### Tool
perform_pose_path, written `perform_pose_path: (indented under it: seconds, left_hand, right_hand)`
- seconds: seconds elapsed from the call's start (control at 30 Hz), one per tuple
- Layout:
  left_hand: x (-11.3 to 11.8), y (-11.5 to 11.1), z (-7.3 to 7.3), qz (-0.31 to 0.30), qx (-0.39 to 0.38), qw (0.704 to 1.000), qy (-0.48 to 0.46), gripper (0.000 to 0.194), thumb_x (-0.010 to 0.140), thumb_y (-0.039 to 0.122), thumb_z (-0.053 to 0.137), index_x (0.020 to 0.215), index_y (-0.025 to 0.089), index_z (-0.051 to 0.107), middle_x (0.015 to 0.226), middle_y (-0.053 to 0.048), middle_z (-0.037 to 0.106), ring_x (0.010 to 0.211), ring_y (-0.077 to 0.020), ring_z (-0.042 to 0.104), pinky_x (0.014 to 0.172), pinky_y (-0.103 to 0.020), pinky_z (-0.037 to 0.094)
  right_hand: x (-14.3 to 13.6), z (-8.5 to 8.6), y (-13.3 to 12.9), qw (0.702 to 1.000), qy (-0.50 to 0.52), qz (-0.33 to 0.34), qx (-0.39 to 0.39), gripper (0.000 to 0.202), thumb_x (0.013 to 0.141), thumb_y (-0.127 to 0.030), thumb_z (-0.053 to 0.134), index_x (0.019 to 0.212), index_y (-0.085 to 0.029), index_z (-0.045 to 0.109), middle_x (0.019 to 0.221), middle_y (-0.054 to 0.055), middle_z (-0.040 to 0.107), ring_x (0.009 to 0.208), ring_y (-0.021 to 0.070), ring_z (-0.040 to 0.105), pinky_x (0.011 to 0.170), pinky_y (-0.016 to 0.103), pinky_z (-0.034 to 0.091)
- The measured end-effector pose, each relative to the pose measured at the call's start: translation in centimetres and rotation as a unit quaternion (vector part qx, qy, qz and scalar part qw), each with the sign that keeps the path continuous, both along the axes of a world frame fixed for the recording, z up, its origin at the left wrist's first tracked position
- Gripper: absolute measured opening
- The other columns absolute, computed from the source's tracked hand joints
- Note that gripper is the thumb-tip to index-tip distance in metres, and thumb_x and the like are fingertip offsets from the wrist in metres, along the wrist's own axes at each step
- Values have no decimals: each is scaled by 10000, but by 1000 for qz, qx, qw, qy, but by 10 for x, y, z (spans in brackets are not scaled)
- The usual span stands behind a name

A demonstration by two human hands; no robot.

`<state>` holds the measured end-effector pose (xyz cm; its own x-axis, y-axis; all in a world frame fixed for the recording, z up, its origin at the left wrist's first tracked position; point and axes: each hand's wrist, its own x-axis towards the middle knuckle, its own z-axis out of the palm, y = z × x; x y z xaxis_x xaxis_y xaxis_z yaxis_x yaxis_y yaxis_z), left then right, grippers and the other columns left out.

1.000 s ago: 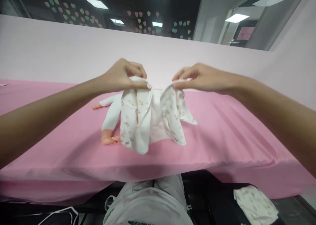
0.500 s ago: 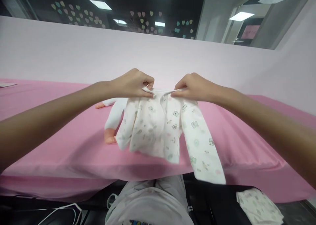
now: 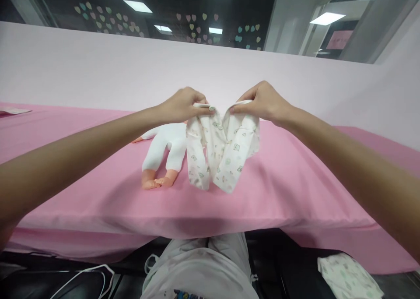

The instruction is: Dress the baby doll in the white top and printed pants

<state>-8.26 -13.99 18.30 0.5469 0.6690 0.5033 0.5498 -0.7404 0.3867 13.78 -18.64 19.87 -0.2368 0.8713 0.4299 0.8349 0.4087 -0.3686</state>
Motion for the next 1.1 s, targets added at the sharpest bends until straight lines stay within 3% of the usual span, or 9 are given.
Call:
perform_pose_path:
  seconds: [0.1,0.3,0.43,0.67,0.73,0.83,0.97,1.03,1.1]
  left_hand:
    - [1,8,-17,4,-93,995,46,444,768,372,639,532,184,312,568,25,299,554,-93,330,541,-273,233]
    - [4,17,-43,-71,-225,972,13,469,734,388,675,578,200,274,576,45,253,494,-74,252,514,-273,192]
    - [6,19,-43,-98,-247,963,40,536,668,445,734,586,198,266,600,51,213,505,-67,225,523,-266,158]
    - [-2,11,-28,-51,-260,948,177,367,553,440,799,598,176,548,544,27,426,500,-101,367,522,-266,205]
    - [-3,8,-26,-28,-269,953,133,319,544,361,813,605,166,569,548,16,467,512,-114,427,519,-254,248]
    - [9,8,-26,3,-313,949,-25,217,590,207,773,673,152,581,607,-3,518,554,-131,514,537,-246,343]
    - [37,10,-28,32,-389,876,-283,125,689,90,640,718,144,531,634,-5,497,565,-108,527,577,-250,449]
    - [47,7,-27,-9,-392,841,-373,88,732,78,572,754,147,523,654,-13,506,606,-114,554,641,-269,503]
    - [49,0,-25,-58,-372,833,-406,72,761,85,515,795,148,528,682,-26,534,677,-144,595,725,-325,534]
  right_hand:
    - [1,-7,11,999,-29,0,-44,318,709,-460,684,845,-178,738,813,79,688,791,244,629,627,344,522]
    - [-2,-20,19,994,-17,-13,-104,203,662,-321,717,802,-174,727,824,72,687,725,200,625,577,306,514]
    - [-5,-25,21,995,13,-15,-100,175,640,-294,727,766,-173,726,796,62,678,717,176,612,589,277,498]
    - [4,-20,16,983,24,59,-171,149,585,-291,766,709,-215,730,737,37,667,713,185,614,590,282,513]
    - [8,-18,18,980,21,62,-186,129,569,-265,776,681,-229,724,705,29,658,716,188,614,606,293,521]
    - [2,-20,27,986,72,12,-150,140,556,-211,774,682,-201,714,680,39,641,704,193,604,624,318,525]
    - [-33,-26,30,979,200,-15,-38,152,616,-157,707,766,-138,688,744,69,628,744,200,600,676,359,532]
    - [-52,-28,24,975,223,17,12,181,664,-133,645,842,-135,675,848,77,631,839,203,602,742,370,533]
    - [-62,-29,15,974,212,44,63,274,668,-101,616,933,-153,658,974,74,619,946,207,587,818,382,522]
